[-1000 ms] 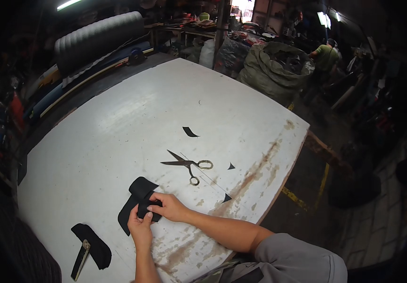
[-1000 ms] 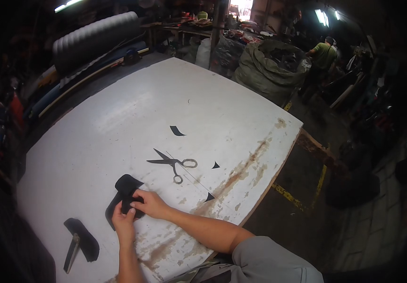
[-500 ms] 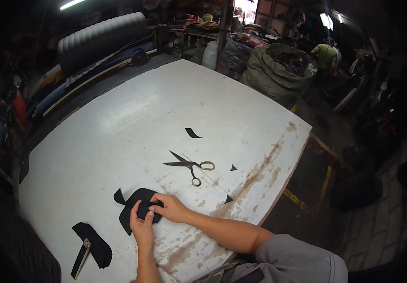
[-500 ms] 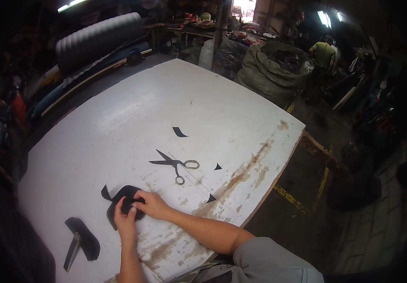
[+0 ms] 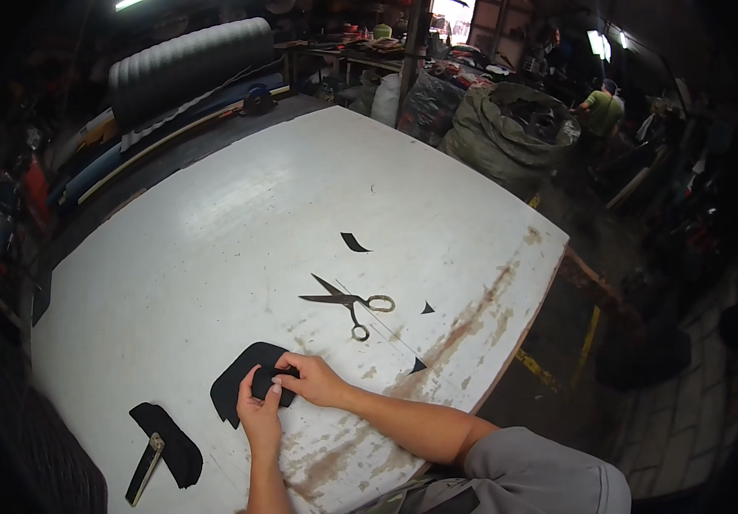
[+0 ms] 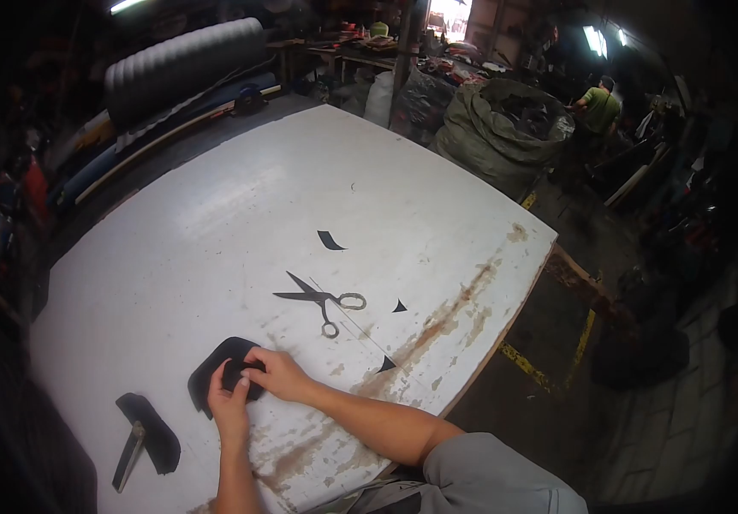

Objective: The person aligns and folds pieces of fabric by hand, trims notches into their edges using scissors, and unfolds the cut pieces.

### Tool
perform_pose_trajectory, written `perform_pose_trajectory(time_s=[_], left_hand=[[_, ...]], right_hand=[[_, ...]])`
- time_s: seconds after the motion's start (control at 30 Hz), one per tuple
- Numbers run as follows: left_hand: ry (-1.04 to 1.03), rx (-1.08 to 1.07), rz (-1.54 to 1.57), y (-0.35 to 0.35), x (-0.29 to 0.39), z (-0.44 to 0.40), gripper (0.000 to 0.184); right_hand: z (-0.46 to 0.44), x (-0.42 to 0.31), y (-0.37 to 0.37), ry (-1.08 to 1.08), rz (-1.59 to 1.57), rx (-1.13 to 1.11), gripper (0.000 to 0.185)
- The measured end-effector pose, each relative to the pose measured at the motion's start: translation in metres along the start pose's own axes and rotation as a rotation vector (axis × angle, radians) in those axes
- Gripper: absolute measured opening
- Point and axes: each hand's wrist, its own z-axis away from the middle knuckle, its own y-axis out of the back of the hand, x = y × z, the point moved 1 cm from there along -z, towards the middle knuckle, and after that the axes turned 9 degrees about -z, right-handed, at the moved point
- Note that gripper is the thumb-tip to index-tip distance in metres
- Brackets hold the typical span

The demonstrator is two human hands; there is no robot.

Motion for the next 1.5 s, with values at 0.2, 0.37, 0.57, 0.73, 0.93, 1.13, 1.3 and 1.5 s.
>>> perform_pose_trajectory(time_s=[0.2, 0.37, 0.57, 0.73, 0.93, 1.13, 1.3, 1.5], left_hand=[[-0.001, -0.007, -0.031, 0.002, 0.001, 0.0, 0.043], [0.005, -0.012, 0.004, 0.0, 0.002, 0.001, 0.042], [-0.008, -0.021, 0.015, 0.003, -0.004, 0.0, 0.041], [-0.008, -0.018, -0.003, 0.001, -0.001, 0.0, 0.04], [-0.024, -0.022, -0.117, 0.004, 0.0, 0.0, 0.04], [-0.048, 0.069, -0.12, 0.008, -0.012, 0.001, 0.029], [-0.082, 0.227, -0.072, 0.013, -0.014, 0.002, 0.017], [-0.164, 0.223, -0.261, 0.016, -0.007, -0.002, 0.031]], right_hand=[[0.0, -0.001, -0.001, 0.006, -0.007, 0.006, 0.016], [0.001, 0.0, 0.0, 0.012, -0.026, 0.006, 0.016], [-0.001, 0.007, -0.003, 0.074, -0.027, 0.031, 0.019], [0.0, -0.001, 0.0, 0.007, 0.037, 0.007, 0.017], [0.0, 0.003, 0.0, -0.009, 0.016, 0.016, 0.016], [-0.003, 0.002, 0.007, 0.023, -0.256, 0.336, 0.018], [-0.01, -0.01, 0.027, 0.015, -0.394, 0.447, 0.02], [-0.005, 0.006, 0.015, -0.006, -0.25, 0.276, 0.016]])
